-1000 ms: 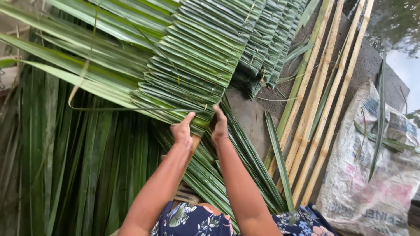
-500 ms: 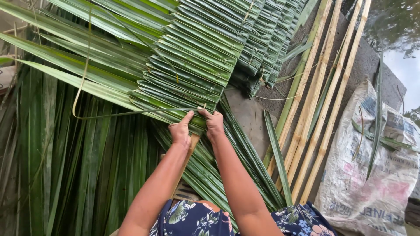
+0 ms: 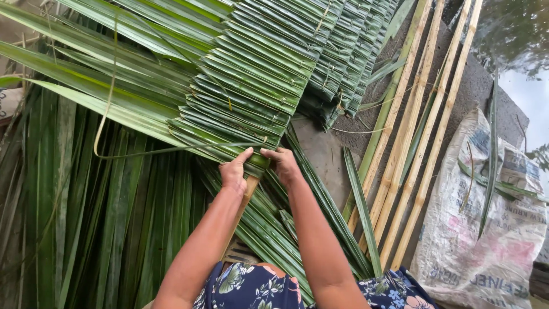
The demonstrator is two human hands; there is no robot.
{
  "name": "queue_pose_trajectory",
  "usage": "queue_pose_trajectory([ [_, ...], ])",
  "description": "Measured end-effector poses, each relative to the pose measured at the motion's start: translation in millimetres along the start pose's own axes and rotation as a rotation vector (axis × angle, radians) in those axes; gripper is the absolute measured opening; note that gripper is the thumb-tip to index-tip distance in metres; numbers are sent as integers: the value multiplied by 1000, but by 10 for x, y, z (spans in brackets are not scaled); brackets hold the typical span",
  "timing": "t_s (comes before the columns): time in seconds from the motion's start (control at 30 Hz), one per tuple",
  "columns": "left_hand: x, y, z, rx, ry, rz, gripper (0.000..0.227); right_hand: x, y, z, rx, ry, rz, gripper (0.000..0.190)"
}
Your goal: Weaving palm leaves onto a wooden stick to create a thatched panel
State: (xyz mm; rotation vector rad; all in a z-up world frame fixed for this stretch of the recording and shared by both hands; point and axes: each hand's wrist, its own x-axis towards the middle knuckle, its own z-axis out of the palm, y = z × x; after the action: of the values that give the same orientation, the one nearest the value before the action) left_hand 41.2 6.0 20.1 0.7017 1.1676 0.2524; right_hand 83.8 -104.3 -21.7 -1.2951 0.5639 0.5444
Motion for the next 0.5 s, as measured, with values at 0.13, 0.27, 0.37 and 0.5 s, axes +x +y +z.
queue_pose_trajectory([
  [0.13, -20, 58, -38, -19, -20, -46, 50, 163, 77, -59, 23, -8, 7, 26],
  [0.27, 3, 194, -236, -171, -251, -302, 45, 357, 336, -104, 57, -3, 14, 26],
  [0.37, 178, 154, -382, -225, -451, -495, 47, 554, 596, -206, 72, 10, 10, 27],
  [0.5, 111, 199, -231, -11, -309, -434, 54, 479, 475, -85, 10, 65, -19, 26],
])
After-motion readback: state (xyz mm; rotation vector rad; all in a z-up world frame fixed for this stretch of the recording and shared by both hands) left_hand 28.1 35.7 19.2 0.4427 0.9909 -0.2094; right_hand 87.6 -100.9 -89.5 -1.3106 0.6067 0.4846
